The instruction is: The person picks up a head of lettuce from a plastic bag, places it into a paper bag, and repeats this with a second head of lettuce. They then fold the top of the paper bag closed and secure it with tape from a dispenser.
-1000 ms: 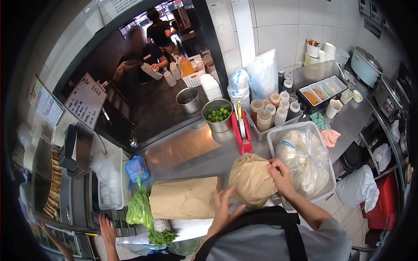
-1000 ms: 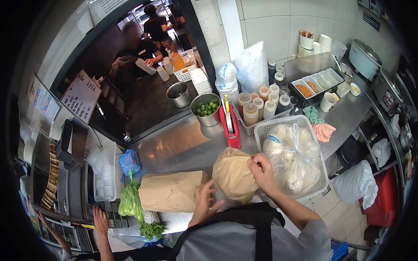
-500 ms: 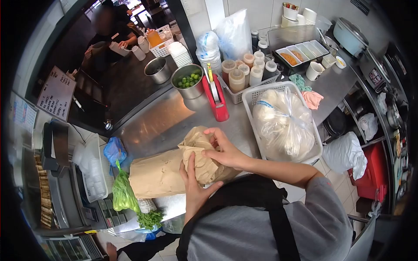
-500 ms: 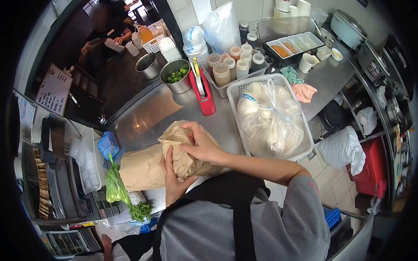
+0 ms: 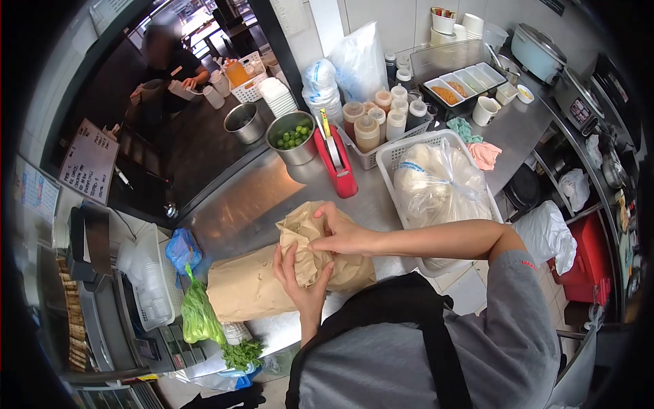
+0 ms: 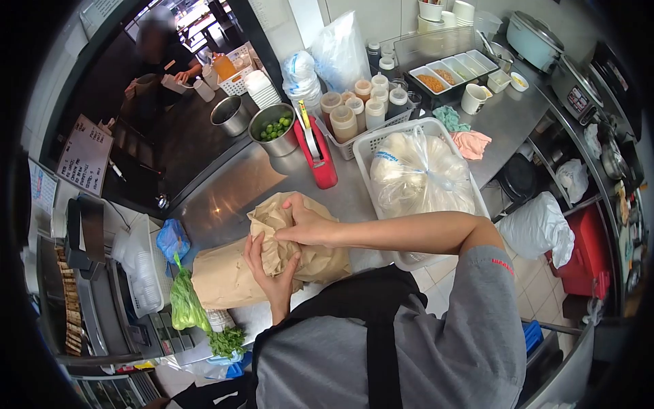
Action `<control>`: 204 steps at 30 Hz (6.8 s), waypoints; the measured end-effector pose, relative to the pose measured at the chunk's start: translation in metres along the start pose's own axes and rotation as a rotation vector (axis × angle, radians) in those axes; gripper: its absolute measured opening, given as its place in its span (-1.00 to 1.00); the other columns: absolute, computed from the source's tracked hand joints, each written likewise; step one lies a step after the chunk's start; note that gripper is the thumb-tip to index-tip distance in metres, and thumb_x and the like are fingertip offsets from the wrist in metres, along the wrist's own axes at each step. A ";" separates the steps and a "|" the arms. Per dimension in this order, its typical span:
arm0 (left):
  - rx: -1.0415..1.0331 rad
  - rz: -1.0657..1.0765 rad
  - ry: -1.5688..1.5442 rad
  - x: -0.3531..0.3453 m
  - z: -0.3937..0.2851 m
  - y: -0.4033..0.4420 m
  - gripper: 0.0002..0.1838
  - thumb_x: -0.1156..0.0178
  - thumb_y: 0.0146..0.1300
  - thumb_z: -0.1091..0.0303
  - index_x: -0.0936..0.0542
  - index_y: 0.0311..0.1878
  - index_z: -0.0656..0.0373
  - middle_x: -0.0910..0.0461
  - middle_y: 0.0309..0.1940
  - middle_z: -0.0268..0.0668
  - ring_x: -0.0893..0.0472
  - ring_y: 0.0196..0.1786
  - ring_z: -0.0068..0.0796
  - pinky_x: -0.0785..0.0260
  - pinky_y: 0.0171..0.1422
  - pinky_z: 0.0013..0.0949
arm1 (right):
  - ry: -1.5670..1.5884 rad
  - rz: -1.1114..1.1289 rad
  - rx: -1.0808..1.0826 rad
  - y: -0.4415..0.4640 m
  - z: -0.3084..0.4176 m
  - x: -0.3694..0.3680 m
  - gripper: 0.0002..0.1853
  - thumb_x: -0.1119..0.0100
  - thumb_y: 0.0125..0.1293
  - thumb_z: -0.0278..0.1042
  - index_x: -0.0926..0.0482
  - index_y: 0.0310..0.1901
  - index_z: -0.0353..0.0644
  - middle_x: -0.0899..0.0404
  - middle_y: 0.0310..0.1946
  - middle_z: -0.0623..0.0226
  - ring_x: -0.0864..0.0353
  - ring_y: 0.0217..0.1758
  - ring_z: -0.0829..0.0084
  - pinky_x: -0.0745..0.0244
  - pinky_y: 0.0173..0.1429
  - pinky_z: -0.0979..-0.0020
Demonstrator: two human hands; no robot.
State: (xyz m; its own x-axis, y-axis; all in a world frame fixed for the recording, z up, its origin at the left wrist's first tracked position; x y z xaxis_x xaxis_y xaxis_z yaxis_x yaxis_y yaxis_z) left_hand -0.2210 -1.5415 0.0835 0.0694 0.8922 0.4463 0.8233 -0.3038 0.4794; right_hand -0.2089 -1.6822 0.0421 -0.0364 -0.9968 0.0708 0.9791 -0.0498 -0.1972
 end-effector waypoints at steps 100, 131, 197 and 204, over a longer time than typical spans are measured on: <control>-0.264 0.173 0.119 -0.022 -0.034 0.004 -0.51 -0.40 -0.25 0.40 -0.59 -0.10 0.06 -0.38 0.10 -0.15 -0.28 0.17 -0.04 -0.16 0.24 -0.06 | -0.437 -0.697 -0.141 0.102 -0.102 0.165 -0.61 -0.21 0.19 -0.21 -0.55 -0.06 -0.37 -0.62 -0.38 0.17 -0.61 -0.30 0.21 -0.49 -0.08 0.30; -0.373 0.143 0.109 -0.021 -0.035 -0.003 -0.39 -0.31 -0.10 0.46 -0.45 0.14 0.17 -0.43 0.17 -0.20 -0.33 0.17 0.04 -0.24 0.19 -0.06 | 0.184 -0.051 0.105 -0.036 0.041 0.055 -0.80 -0.13 0.26 -0.48 -0.61 -0.09 -0.29 -0.56 -0.52 0.42 -0.48 -0.48 0.68 -0.42 -0.33 0.60; -0.300 0.345 0.425 -0.027 -0.053 0.005 -0.25 -0.31 -0.22 0.36 -0.45 0.21 -0.06 -0.34 0.27 -0.37 -0.37 -0.04 -0.21 -0.24 0.12 -0.28 | 0.383 -0.685 -0.219 0.095 -0.119 0.163 -0.83 -0.34 0.06 -0.29 -0.66 -0.41 -0.21 -0.62 -0.49 0.25 -0.60 -0.47 0.38 -0.42 -0.43 0.24; -0.305 0.333 0.425 -0.025 -0.054 0.004 -0.25 -0.33 -0.24 0.36 -0.46 0.21 -0.06 -0.34 0.27 -0.38 -0.37 -0.05 -0.21 -0.25 0.10 -0.29 | -0.376 -1.244 0.140 0.075 -0.092 0.175 -0.50 -0.11 0.18 0.09 -0.66 -0.37 -0.31 -0.62 -0.37 -0.09 -0.60 -0.18 -0.03 -0.43 -0.02 0.15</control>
State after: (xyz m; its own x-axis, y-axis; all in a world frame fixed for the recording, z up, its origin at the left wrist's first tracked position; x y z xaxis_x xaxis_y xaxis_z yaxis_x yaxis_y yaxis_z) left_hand -0.2501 -1.5830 0.1150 0.0130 0.5407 0.8411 0.5932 -0.6813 0.4288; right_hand -0.1605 -1.8659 -0.0498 -0.8915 -0.2087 0.4020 0.3433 -0.8903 0.2992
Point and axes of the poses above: each hand's wrist, its own y-axis towards the middle knuckle, its own x-axis out of the back of the hand, z = x × y, the point moved 10 cm from there along y, towards the middle knuckle
